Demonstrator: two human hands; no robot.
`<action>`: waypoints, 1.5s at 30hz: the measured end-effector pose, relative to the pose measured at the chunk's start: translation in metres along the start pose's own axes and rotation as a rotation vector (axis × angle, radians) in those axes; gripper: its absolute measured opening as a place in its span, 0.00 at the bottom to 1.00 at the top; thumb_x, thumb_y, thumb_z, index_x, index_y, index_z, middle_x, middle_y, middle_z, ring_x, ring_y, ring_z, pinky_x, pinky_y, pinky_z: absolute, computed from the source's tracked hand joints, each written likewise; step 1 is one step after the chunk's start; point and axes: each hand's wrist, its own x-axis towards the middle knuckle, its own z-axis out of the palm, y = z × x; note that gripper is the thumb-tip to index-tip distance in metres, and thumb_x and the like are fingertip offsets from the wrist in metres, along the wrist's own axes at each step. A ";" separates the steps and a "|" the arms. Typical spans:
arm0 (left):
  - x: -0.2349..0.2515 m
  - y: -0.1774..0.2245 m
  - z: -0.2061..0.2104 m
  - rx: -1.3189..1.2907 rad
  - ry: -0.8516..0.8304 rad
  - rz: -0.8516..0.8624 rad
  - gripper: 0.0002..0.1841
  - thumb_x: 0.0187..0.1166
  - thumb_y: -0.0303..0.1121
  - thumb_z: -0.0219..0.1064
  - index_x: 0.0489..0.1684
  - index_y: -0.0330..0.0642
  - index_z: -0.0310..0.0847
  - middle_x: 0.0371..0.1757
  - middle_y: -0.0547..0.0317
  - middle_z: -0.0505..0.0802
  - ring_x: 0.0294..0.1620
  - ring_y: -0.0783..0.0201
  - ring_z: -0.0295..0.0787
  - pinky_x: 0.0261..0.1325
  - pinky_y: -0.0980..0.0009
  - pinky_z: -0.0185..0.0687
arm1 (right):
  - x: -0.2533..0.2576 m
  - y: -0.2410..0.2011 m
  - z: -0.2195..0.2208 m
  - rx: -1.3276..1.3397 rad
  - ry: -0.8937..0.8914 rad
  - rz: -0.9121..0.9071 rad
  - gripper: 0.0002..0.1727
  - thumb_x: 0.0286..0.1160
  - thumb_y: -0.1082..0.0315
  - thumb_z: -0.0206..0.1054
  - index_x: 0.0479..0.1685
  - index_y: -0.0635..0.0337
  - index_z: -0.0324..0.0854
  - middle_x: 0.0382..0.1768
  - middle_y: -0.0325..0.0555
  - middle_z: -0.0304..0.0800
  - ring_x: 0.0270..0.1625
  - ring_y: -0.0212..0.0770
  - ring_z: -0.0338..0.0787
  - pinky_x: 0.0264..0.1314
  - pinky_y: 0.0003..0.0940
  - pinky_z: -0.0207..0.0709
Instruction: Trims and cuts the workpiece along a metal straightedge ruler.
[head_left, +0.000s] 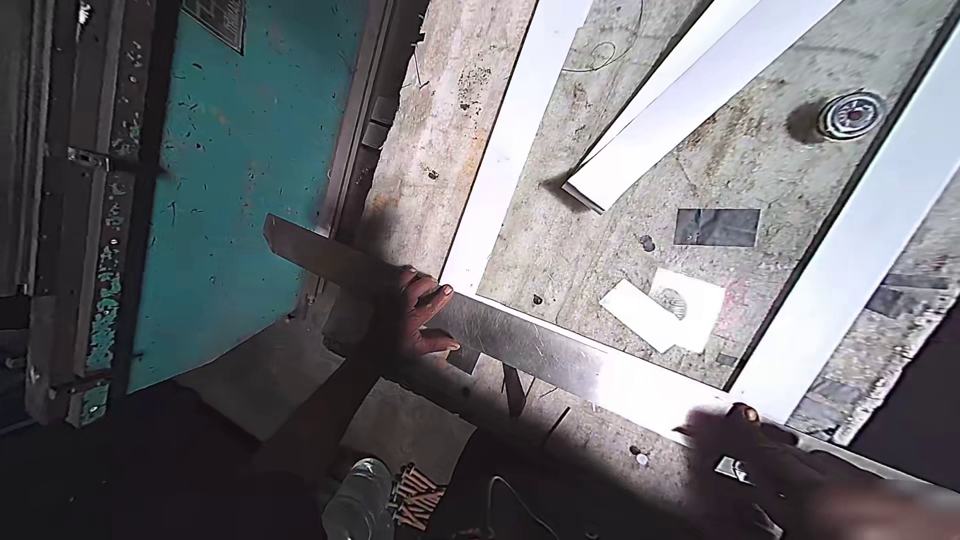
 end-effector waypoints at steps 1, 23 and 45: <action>0.000 0.005 -0.001 0.006 0.004 -0.029 0.41 0.66 0.79 0.60 0.74 0.66 0.82 0.71 0.56 0.86 0.79 0.50 0.72 0.76 0.44 0.66 | 0.000 0.000 0.000 -0.004 -0.004 0.000 0.38 0.70 0.51 0.76 0.84 0.48 0.75 0.48 0.63 0.95 0.50 0.70 0.93 0.46 0.70 0.81; 0.109 0.209 -0.021 0.020 -0.765 -1.157 0.90 0.34 0.82 0.78 0.93 0.25 0.24 0.94 0.26 0.31 0.96 0.30 0.24 0.91 0.35 0.33 | 0.009 0.037 -0.048 0.092 -0.184 -0.191 0.49 0.76 0.34 0.64 0.96 0.44 0.55 0.62 0.60 0.92 0.59 0.65 0.93 0.64 0.71 0.79; 0.100 0.202 -0.016 -0.123 -0.688 -1.158 0.90 0.34 0.79 0.80 0.93 0.27 0.21 0.93 0.29 0.23 0.95 0.29 0.17 0.91 0.34 0.28 | 0.221 -0.202 -0.074 -0.096 0.116 -0.819 0.24 0.83 0.61 0.57 0.77 0.42 0.82 0.58 0.49 0.94 0.59 0.53 0.93 0.64 0.54 0.84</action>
